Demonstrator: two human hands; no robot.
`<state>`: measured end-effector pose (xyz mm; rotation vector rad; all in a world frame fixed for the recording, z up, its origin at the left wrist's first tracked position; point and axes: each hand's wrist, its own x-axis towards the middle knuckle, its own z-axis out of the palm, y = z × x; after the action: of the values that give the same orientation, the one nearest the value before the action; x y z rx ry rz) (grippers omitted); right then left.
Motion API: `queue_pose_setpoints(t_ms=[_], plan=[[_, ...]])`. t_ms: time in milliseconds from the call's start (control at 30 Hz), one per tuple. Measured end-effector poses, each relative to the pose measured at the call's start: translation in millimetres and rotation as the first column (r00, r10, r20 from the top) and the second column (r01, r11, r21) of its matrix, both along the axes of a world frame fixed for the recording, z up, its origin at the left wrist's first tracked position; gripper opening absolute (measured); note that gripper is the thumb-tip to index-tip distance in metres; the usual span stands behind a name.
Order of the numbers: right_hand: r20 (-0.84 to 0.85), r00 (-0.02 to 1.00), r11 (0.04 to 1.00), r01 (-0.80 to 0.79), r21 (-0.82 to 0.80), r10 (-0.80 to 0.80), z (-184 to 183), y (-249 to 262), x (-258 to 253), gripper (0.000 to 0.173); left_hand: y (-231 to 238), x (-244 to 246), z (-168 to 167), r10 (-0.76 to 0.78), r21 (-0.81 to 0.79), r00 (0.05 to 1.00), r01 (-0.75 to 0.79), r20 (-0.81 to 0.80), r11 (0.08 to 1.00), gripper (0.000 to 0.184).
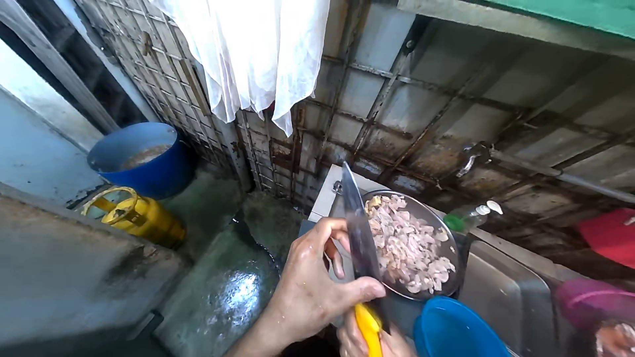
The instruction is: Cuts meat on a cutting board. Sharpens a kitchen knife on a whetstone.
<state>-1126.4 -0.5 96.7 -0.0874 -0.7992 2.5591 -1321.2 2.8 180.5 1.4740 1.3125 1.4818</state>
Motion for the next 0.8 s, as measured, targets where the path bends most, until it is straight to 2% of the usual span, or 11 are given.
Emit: queue_pose_setpoints(t_ms=[33, 67, 100, 167, 233, 333, 500, 800], plan=[[0.097, 0.978, 0.974, 0.167, 0.155, -0.183, 1.3, 1.9, -1.4, 0.057, 1.0, -5.0, -5.0, -0.024, 0.01, 0.999, 0.023, 0.032, 1.0, 0.069], [0.191, 0.912, 0.902, 0.291, 0.319, -0.363, 4.7, 3.8, -2.6, 0.052, 1.9, -9.2, -9.0, -0.044, 0.032, 0.997, 0.042, 0.069, 0.999, 0.068], [0.269, 0.814, 0.803, 0.348, 0.484, -0.515, 8.7, 5.9, -3.7, 0.047, 2.3, -11.9, -11.7, -0.052, 0.057, 0.994, 0.046, 0.1, 0.997, 0.062], [0.334, 0.62, 0.608, 0.3, 0.735, -0.71, 15.0, 11.0, -5.9, 0.045, 2.0, -14.0, -14.1, -0.046, 0.105, 0.986, 0.029, 0.163, 0.994, 0.046], [0.363, 0.487, 0.497, 0.179, 0.849, -0.795, 18.9, 13.2, -7.4, 0.052, 1.3, -13.8, -15.4, -0.007, 0.106, 0.978, -0.015, 0.207, 0.994, 0.035], [0.385, 0.383, 0.433, 0.047, 0.9, -0.84, 22.7, 11.8, -10.6, 0.055, 1.9, -14.8, -15.5, 0.059, 0.057, 0.962, -0.077, 0.266, 0.995, 0.022], [0.352, 0.368, 0.379, 0.001, 0.926, -0.861, 19.0, 6.0, -19.3, 0.049, 3.8, -22.2, -19.7, 0.172, -0.008, 0.938, -0.177, 0.3, 0.984, 0.013], [0.371, 0.399, 0.435, 0.081, 0.897, -0.839, 9.4, 0.9, -29.9, 0.045, 5.2, -35.4, -28.5, 0.158, -0.055, 0.932, -0.148, 0.327, 0.987, 0.016]])
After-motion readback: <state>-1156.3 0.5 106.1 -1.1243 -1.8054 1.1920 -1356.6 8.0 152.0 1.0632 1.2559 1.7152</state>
